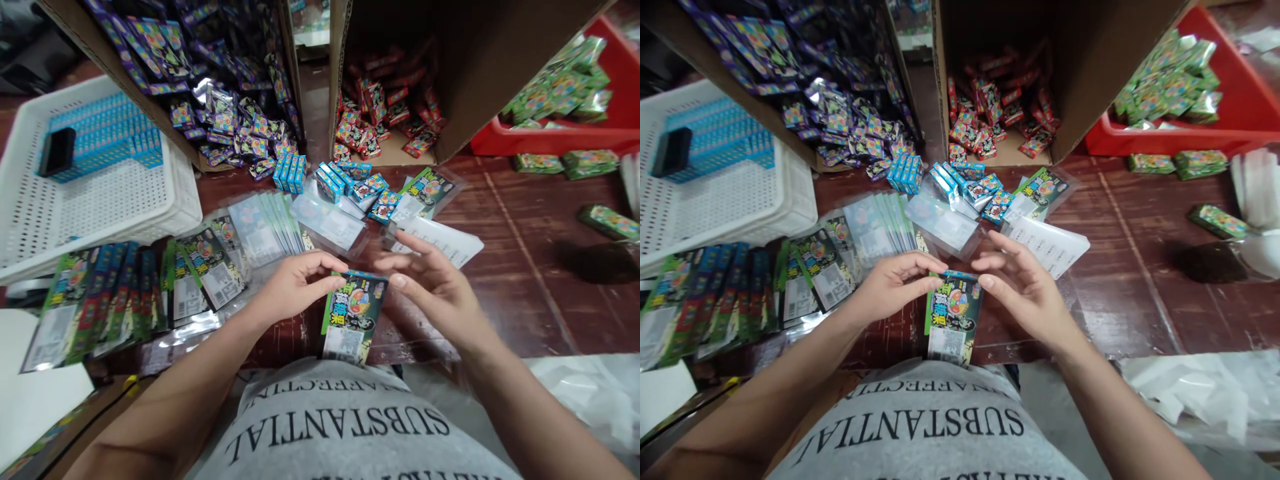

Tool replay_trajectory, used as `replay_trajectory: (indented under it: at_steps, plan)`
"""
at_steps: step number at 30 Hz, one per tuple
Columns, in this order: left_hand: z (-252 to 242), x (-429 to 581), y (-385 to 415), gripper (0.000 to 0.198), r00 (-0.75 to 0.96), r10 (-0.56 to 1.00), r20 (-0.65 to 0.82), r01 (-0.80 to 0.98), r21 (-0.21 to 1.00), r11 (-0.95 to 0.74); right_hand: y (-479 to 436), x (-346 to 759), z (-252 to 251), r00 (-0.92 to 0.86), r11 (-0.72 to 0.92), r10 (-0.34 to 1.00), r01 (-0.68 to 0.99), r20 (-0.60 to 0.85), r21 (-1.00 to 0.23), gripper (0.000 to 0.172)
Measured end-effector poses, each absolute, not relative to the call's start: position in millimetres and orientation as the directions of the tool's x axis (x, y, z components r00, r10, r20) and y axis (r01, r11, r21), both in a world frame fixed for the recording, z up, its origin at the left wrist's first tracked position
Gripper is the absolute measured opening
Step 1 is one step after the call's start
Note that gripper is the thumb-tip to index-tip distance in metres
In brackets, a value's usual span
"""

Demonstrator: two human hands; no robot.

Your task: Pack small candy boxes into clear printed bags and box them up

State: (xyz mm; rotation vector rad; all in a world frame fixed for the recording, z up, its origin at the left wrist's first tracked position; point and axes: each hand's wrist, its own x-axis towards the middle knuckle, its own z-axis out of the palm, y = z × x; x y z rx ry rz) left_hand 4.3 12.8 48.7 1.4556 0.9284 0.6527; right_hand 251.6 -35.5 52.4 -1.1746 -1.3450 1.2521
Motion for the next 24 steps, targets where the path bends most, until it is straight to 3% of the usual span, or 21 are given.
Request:
replay_trajectory:
  at_steps: [4, 6, 10, 13, 15, 19, 22, 24]
  plan:
    - [51, 9, 12, 0.010, 0.526, 0.846, -0.084, 0.161, 0.987, -0.001, -17, 258, 77, -0.360, 0.243, 0.925, 0.318, 0.121, -0.916, 0.017]
    - [53, 10, 11, 0.009, 0.528, 0.846, -0.080, 0.171, 0.985, -0.013, -10, 255, 84, -0.474, 0.312, 0.876, 0.415, 0.090, -0.854, 0.011]
    - [52, 8, 7, 0.010, 0.502, 0.862, -0.067, 0.187, 0.982, -0.032, -8, 243, 78, -0.459, 0.355, 0.885, 0.550, 0.082, -0.756, 0.011]
    - [48, 4, 2, 0.012, 0.474, 0.878, -0.068, 0.176, 0.984, -0.019, -15, 236, 70, -0.382, 0.404, 0.902, 0.587, 0.200, -0.701, 0.023]
    - [45, -1, -1, 0.013, 0.467, 0.882, -0.063, 0.150, 0.989, -0.009, -21, 236, 65, -0.389, 0.469, 0.880, 0.614, 0.274, -0.635, 0.019]
    - [48, -18, -12, 0.016, 0.432, 0.900, -0.052, 0.169, 0.985, -0.025, -11, 231, 48, -0.543, 0.531, 0.820, 0.600, 0.183, -0.599, 0.025]
    - [60, -32, -31, 0.038, 0.210, 0.977, -0.022, 0.418, 0.906, -0.069, 17, 195, 40, -0.545, 0.471, 0.830, 0.572, 0.119, -0.671, 0.031]
    - [69, -44, -46, 0.078, 0.055, 0.998, 0.031, 0.608, 0.791, -0.058, 37, 149, 43, -0.483, 0.424, 0.863, 0.531, 0.148, -0.734, 0.031]
